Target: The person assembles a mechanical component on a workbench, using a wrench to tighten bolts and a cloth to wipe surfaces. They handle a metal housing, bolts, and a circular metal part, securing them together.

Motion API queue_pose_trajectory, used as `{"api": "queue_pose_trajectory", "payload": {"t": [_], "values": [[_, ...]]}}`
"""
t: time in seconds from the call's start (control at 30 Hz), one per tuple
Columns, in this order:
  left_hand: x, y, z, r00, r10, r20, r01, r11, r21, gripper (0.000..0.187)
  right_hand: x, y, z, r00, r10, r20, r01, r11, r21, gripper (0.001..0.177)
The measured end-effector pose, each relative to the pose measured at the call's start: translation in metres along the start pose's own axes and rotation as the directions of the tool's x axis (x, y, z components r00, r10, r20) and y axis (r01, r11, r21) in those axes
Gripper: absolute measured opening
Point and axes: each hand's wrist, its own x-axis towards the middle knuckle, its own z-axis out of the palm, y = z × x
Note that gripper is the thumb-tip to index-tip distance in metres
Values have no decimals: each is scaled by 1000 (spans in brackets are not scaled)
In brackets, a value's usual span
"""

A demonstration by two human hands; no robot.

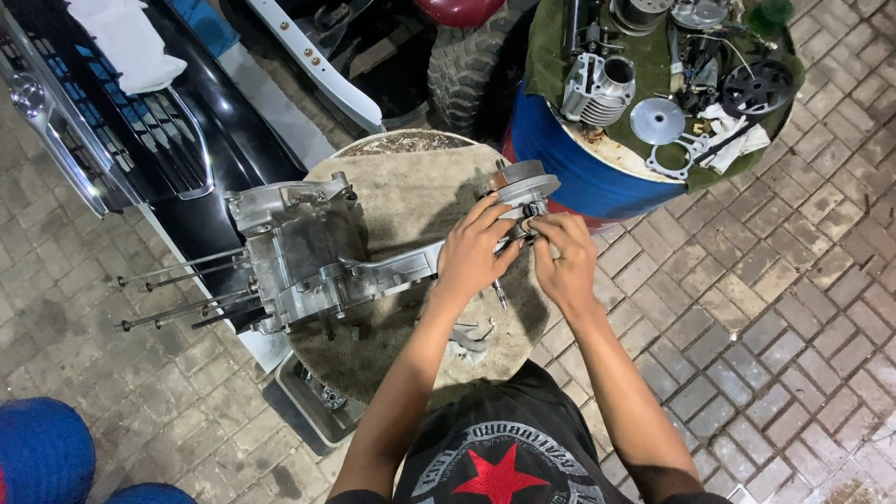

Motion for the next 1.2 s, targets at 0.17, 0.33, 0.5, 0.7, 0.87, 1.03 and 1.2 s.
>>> {"api": "queue_pose_trajectory", "payload": {"t": [0.17,0.33,0.5,0.7,0.87,1.03,1.2], "values": [[-1,1,-2,1000,0,15,0,1000,5,27,-12,14,12,998,-63,8,63,998,-19,22],[-1,0,0,1000,1,-11,-1,1000,4,23,-10,38,5,998,58,3,-58,998,5,26],[-1,-1,3,1000,-3,0,3,1000,31,23,3,6,-27,968,132,-215,-129,991,27,30],[-2,-2,5,1000,1,-19,-1,1000,-14,23,-14,5,1,996,57,-67,-55,998,23,31],[-1,-2,3,1000,8,-25,-8,1000,-2,24,-13,-1,0,1000,-21,-15,19,996,-90,33],[-2,-3,6,999,3,-36,-3,1000,-12,22,-23,14,8,1000,-3,19,5,995,-98,36],[0,-2,3,1000,6,-21,-6,1000,-6,23,-16,6,-2,1000,16,13,-15,999,-51,38]]}}
